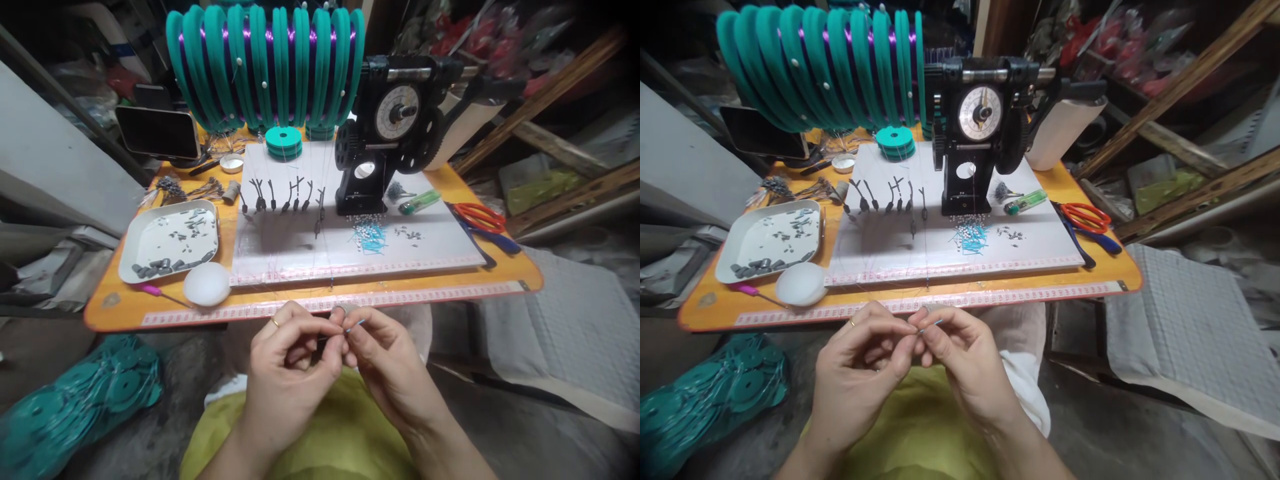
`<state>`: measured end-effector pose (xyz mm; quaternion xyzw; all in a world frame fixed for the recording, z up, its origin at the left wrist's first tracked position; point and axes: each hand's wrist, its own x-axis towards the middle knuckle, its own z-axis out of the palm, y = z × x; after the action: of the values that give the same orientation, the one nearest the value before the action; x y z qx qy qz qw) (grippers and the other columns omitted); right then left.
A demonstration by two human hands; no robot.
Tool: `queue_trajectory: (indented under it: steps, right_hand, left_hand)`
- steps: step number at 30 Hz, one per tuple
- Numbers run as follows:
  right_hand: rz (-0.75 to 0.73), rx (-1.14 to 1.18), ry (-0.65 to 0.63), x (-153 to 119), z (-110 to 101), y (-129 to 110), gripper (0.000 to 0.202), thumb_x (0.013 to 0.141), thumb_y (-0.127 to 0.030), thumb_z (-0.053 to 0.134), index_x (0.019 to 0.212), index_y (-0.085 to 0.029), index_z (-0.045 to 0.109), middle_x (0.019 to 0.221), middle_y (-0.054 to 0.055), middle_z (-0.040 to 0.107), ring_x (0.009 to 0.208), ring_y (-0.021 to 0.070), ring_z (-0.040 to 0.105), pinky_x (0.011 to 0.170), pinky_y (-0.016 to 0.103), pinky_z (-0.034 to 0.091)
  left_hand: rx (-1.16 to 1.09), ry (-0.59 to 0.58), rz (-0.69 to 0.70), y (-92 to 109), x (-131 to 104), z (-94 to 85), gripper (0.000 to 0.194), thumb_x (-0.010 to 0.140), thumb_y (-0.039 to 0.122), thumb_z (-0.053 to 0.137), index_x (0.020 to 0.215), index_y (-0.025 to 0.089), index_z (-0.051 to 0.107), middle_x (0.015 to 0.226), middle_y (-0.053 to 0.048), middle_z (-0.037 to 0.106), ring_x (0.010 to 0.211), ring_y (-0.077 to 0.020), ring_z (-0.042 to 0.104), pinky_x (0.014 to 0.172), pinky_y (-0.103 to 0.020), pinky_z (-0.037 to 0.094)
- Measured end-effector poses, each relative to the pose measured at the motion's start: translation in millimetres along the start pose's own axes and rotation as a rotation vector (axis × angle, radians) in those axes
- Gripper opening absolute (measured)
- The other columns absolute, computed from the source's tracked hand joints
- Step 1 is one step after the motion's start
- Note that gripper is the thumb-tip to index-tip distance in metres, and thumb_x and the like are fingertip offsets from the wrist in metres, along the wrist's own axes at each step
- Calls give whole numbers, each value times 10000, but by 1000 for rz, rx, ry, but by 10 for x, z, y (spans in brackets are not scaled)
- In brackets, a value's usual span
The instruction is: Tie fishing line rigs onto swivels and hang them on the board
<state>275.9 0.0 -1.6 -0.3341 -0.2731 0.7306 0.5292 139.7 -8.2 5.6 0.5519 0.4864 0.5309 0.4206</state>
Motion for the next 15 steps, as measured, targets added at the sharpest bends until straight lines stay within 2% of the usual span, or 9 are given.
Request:
queue_trajectory:
  steps: [5,15]
  right_hand:
    - [10,-19,-2,-13,-9,9,47,809,-264,792,822,-228,766,877,-16,674,604,13,594,614,103,499]
    - [10,-46,11,-9,-6,-12,46,802,-264,794,818,-231,767,909,-6,687,590,19,588,603,125,501]
  left_hand:
    - [117,14,57,54,23,-7,111,808,114,689,813,224,700,711,37,571,521,-45,520,420,-122,384]
    - [134,8,68,73,28,-25,88,804,118,692,798,205,704,696,29,559,523,-52,511,415,-130,388]
